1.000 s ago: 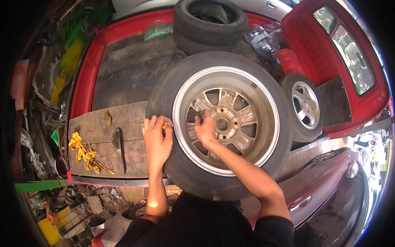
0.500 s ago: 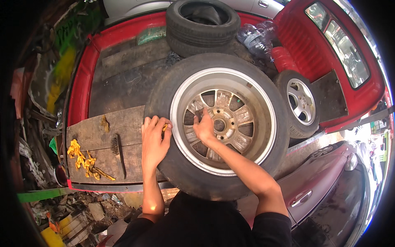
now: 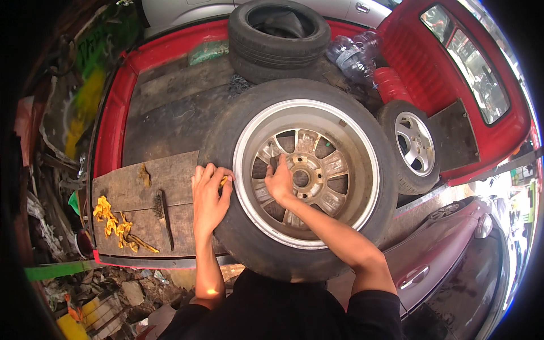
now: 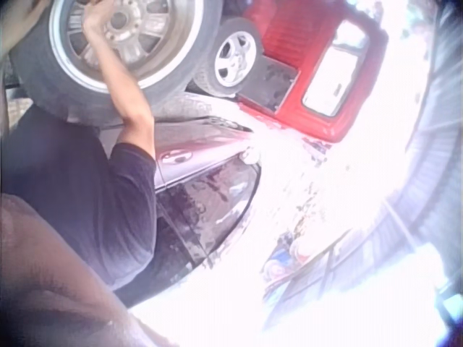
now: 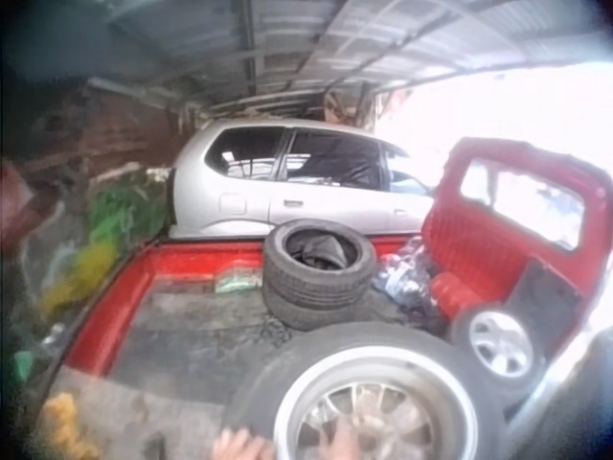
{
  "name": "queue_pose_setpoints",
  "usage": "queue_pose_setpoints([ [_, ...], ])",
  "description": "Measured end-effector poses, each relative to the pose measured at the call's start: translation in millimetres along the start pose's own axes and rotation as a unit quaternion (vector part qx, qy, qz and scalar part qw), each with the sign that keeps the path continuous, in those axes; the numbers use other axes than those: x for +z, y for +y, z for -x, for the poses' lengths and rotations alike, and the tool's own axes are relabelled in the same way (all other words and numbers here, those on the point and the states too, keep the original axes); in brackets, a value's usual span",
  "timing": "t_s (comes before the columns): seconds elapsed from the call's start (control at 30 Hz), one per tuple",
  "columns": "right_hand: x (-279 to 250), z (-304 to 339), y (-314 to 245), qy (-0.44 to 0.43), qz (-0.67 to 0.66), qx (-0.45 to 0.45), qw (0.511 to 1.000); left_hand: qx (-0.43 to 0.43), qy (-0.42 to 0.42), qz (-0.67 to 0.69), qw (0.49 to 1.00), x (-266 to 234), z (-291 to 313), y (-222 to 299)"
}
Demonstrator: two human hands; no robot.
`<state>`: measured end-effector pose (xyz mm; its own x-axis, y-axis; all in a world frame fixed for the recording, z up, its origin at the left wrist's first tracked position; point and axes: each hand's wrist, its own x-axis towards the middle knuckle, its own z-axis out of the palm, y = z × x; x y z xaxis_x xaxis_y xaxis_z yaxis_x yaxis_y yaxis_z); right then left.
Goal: The person scrubs a car wheel rim with a wire brush and wipes it with a yellow cloth. They repeatedly scrub and wipe the same wheel, focusing on the spokes and rim edges.
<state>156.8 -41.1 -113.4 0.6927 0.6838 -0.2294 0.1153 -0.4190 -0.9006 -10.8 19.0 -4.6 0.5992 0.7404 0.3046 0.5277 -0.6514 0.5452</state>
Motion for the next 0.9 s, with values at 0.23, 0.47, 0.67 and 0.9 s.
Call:
queue_pose_setpoints([
  [0.23, -5.6, -1.8, -2.2, -0.034, -0.029, 0.067, 0.997, -0.001, -0.002, 0.0, 1.0, -0.3, -2.4, -0.1],
  [0.47, -4.4, -5.3, 11.3, -0.041, 0.005, -0.005, 0.999, 0.009, 0.015, 0.007, 1.0, -0.4, -3.7, 0.5],
  [0.67, -7.6, -6.9, 19.1, -0.07, 0.041, -0.052, 0.995, 0.009, 0.013, 0.01, 1.0, -0.9, -2.3, 2.0],
  [0.9, -14.0, -7.5, -3.3, -0.064, 0.03, -0.009, 0.997, 0.01, 0.004, 0.006, 1.0, -0.6, -3.4, 0.0],
])
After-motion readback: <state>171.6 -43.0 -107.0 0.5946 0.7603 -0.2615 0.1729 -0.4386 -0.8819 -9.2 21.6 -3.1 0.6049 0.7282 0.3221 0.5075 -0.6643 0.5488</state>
